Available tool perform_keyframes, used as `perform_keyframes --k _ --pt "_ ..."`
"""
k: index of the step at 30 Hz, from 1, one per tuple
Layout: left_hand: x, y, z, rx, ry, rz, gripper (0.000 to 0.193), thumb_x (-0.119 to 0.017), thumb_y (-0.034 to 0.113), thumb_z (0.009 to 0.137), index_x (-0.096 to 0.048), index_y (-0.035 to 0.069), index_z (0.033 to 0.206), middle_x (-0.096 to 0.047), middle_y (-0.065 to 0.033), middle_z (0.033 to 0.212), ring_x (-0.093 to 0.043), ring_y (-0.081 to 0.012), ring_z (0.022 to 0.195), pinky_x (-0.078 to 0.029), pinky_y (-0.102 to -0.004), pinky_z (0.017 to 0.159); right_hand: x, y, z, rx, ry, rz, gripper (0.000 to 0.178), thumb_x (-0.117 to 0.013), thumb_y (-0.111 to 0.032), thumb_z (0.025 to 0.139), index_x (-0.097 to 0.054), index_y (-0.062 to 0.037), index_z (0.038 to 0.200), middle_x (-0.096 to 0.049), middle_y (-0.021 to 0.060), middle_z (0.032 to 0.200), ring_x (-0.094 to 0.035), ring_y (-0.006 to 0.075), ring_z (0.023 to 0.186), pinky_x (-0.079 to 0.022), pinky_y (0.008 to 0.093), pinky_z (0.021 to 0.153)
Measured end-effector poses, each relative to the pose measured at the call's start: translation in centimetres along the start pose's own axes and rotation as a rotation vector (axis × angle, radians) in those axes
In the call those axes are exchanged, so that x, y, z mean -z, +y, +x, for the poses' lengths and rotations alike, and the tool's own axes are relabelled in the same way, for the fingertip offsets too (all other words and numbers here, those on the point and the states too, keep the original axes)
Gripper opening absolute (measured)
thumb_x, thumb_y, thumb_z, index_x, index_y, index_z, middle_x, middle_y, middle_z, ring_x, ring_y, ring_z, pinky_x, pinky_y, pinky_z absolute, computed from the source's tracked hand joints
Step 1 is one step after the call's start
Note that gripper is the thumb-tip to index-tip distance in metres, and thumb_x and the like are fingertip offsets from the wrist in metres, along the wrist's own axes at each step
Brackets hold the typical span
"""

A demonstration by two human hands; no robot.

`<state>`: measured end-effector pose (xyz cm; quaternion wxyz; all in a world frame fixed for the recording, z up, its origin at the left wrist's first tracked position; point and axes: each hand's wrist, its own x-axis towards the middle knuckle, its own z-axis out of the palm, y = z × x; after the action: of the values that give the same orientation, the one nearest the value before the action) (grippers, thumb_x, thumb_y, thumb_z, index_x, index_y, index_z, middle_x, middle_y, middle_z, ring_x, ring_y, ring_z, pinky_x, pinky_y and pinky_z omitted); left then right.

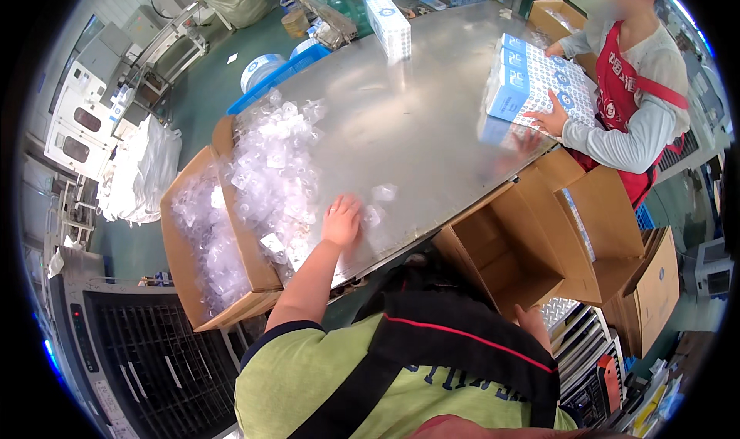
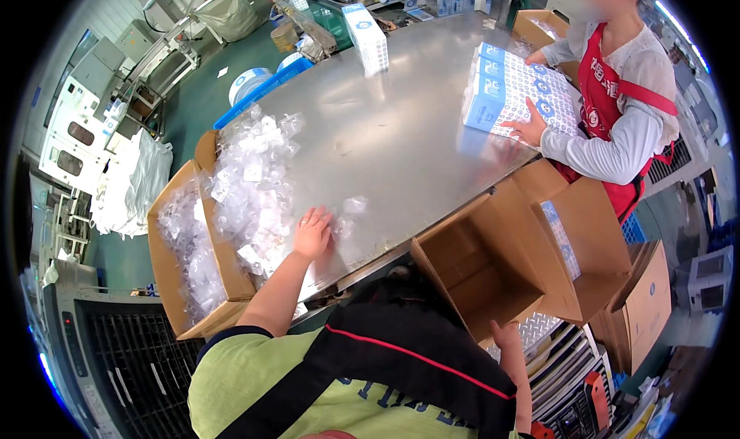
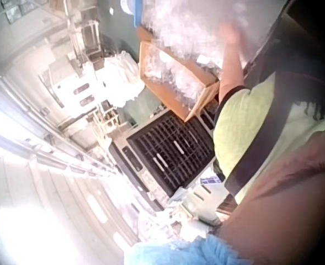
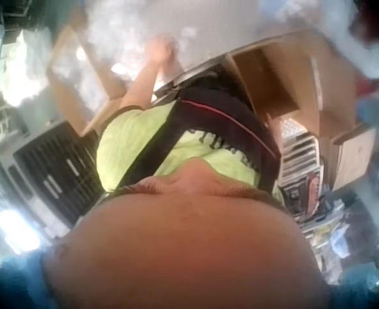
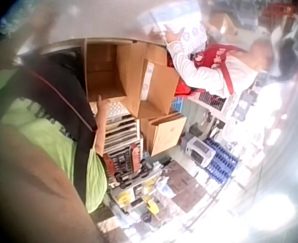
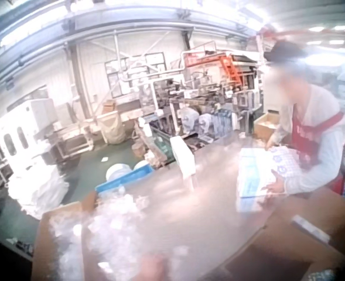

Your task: The person repeatedly picks up stacks of small blue and white product boxes from a metal table and places them into a larger brown cardboard box. The person then closes the flaps of the cardboard box and moves it to a conveyor belt, repeating this packing cycle continuously.

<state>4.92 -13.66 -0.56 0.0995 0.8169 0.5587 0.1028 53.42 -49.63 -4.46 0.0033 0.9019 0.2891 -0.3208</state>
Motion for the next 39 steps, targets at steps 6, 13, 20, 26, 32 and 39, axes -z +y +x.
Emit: perform_keyframes --k 6,13,20,26,32,39 --pt "0.2 -5.0 -0.5 0.282 -0.107 0.43 0.053 -0.047 0.027 0.094 -0.045 0.013 0.144 -0.029 -0.0045 0.158 -0.013 -0.0293 0.149 -0.012 -0.0533 0.118 1.2 -1.3 -0.5 -0.125 -0.103 0.012 0.111 -0.062 -0.059 0.08 -0.017 0.0216 0.142 -0.051 0.0372 0.131 -0.05 0.0433 0.127 -0.041 0.042 0.107" --pt "2.2 -5.1 -0.2 0.418 0.142 0.388 0.063 -0.052 0.031 0.09 -0.04 0.011 0.149 -0.016 -0.0097 0.162 0.0 -0.0321 0.151 0.0 -0.0575 0.118 0.0 -0.8 -0.1 -0.094 -0.07 0.069 0.107 -0.062 -0.057 0.082 -0.019 0.0209 0.14 -0.054 0.0365 0.127 -0.052 0.0442 0.124 -0.043 0.0432 0.104" --pt "3.9 -4.0 4.2 0.184 -0.045 0.369 0.049 -0.053 0.025 0.089 -0.055 0.012 0.135 -0.039 -0.0082 0.151 -0.018 -0.0296 0.148 -0.008 -0.0534 0.12 -0.3 0.3 0.6 -0.2 -0.114 0.075 0.112 -0.063 -0.059 0.081 -0.014 0.0194 0.144 -0.051 0.0362 0.132 -0.05 0.0418 0.127 -0.042 0.0414 0.106" --pt "4.5 -7.3 5.9 -0.057 -0.118 0.31 0.044 -0.051 0.02 0.091 -0.055 0.013 0.134 -0.046 -0.0072 0.145 -0.032 -0.0305 0.141 -0.021 -0.0512 0.117 1.1 -0.8 -0.2 -0.225 -0.19 0.096 0.105 -0.063 -0.054 0.082 -0.018 0.0189 0.143 -0.052 0.0363 0.131 -0.051 0.0423 0.126 -0.042 0.0424 0.106" --pt "2.6 1.1 8.4 -0.42 -0.196 -0.134 0.042 -0.049 0.034 0.098 -0.055 0.014 0.134 -0.044 -0.0111 0.147 -0.031 -0.0353 0.142 -0.024 -0.0527 0.115 -0.2 0.2 -0.1 -0.082 -0.016 0.167 0.06 -0.063 -0.041 0.086 -0.054 0.005 0.122 -0.066 0.0284 0.109 -0.061 0.0452 0.108 -0.049 0.0455 0.088" --pt "4.3 2.2 14.5 -0.484 -0.259 -0.242 0.043 -0.055 0.041 0.095 -0.062 0.012 0.125 -0.046 -0.0145 0.146 -0.032 -0.038 0.141 -0.023 -0.0536 0.116 11.3 -11.6 -2.0 -0.257 -0.58 -0.372 0.058 -0.057 -0.057 0.088 -0.068 -0.0047 0.111 -0.07 0.0216 0.097 -0.069 0.0347 0.089 -0.053 0.0443 0.083"
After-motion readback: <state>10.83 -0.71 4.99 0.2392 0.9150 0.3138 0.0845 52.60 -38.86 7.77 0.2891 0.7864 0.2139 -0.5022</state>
